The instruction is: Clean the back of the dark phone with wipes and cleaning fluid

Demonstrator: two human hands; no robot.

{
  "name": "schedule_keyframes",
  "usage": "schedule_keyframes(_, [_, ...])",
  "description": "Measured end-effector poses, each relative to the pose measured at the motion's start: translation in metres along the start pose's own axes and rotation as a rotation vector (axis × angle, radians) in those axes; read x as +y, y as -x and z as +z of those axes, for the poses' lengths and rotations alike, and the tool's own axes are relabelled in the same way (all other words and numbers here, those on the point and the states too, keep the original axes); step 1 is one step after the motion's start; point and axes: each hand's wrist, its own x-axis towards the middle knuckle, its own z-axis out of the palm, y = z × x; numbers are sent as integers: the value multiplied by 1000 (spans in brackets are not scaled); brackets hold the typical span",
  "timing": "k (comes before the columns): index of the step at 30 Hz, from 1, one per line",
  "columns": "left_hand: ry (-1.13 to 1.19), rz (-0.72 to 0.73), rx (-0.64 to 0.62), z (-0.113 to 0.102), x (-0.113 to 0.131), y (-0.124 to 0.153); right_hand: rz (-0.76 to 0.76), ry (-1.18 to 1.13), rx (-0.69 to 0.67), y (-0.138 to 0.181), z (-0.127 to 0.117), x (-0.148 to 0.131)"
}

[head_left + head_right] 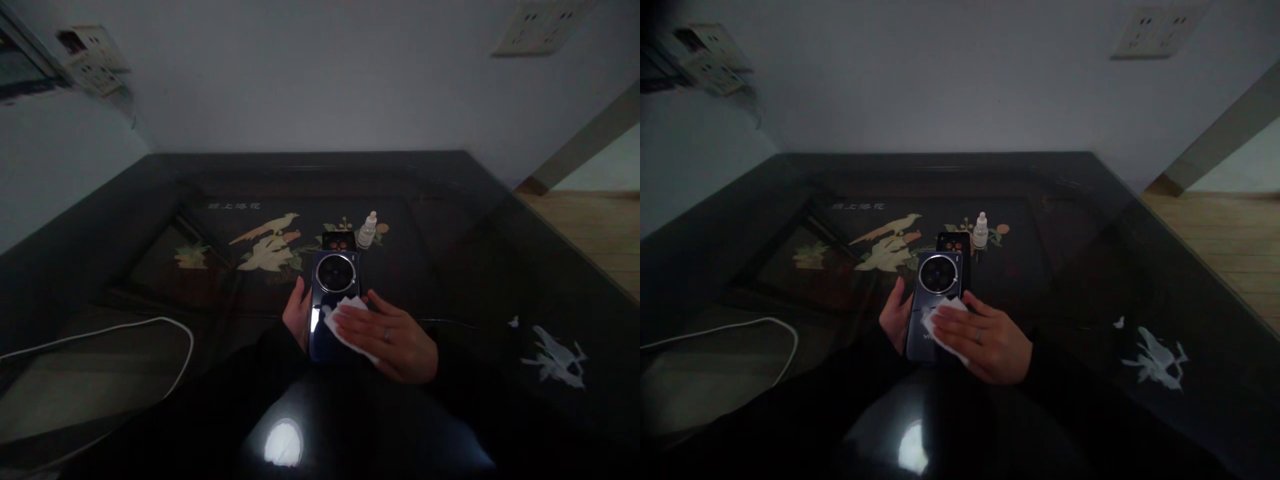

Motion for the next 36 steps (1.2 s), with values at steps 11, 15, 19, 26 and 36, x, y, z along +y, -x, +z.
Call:
schedule_keyframes(11, [8,-72,-169,-14,-2,2,243,49,161,5,-3,9])
schedule_keyframes(15, [-3,-103,-257,-16,-7,7,366,4,225,2,-5,11])
schedule_keyframes(19, [-73,-151,-286,-26,-15,6,445,-55,234,-1,-10,11])
schedule_keyframes(26, [-158,-125,-229,-31,-26,8,339,18,135,-7,-8,1])
schedule_keyframes(36, [-76,-130,-278,-21,-16,10,153,93,147,4,-1,1])
